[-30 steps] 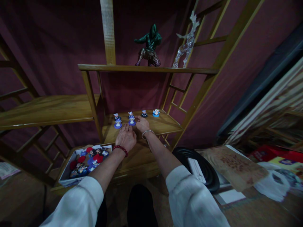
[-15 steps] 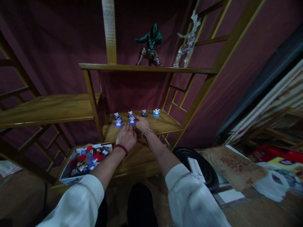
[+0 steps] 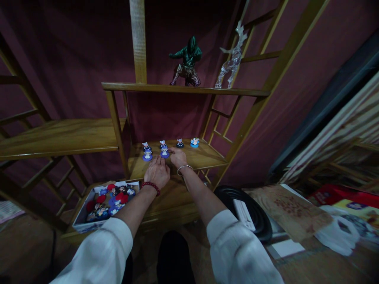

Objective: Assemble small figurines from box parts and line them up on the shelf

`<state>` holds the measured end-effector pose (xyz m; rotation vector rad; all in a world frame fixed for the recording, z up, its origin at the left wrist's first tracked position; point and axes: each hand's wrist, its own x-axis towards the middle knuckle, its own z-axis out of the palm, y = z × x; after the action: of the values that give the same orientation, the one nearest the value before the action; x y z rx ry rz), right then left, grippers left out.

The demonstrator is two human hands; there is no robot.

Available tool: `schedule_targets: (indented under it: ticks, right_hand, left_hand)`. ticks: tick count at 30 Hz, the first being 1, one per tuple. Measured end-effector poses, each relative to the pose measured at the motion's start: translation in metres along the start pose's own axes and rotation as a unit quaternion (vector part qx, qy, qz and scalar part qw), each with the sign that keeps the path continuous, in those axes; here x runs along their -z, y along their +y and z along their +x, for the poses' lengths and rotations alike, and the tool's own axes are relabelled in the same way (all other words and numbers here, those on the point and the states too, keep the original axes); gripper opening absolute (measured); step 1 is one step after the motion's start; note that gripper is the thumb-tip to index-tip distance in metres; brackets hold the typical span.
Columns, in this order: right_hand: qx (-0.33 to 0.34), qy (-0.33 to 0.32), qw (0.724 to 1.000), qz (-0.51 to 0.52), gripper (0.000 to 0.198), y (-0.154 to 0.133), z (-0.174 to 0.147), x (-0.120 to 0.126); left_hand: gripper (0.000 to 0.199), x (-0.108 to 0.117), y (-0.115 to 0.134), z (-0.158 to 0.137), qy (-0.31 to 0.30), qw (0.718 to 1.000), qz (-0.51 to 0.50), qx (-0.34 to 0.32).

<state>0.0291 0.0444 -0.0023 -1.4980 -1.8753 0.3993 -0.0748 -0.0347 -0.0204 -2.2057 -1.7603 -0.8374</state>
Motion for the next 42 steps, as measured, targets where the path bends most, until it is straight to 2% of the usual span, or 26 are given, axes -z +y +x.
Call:
schedule_targets:
  ticks: [8,17,22,34,42]
  right_hand:
    - [0.018,-0.047,0.998,-0.039,0.048,0.0014,-0.0068,0.0067]
    - [0.023,-0.027,0.998,-0.046,0.041,-0.0002,-0.0086,0.0051]
    - [0.023,-0.021,0.998,-0.048,0.043,-0.0001,-0.0095,0.0053]
    - [-0.012,-0.025,0.999,-0.035,0.03,-0.0022,-0.0075,0.0025]
    - [-0.021,-0.068,0.997,0.029,0.04,-0.0001,0.0,0.0037]
  left_hand:
    - [0.039,-0.0025,-0.0033,-0.0006,0.004,1.0,-0.006,-0.011]
    - [0.039,-0.0025,-0.0036,-0.0001,0.011,1.0,0.01,-0.024]
    - [0.038,-0.0032,-0.0038,0.0005,0.01,0.999,0.017,-0.027]
    - [0.038,0.0026,-0.0022,0.0002,0.0,0.999,0.027,-0.019]
    - [0.039,0.0044,-0.0007,-0.0001,0.002,1.0,0.009,-0.013]
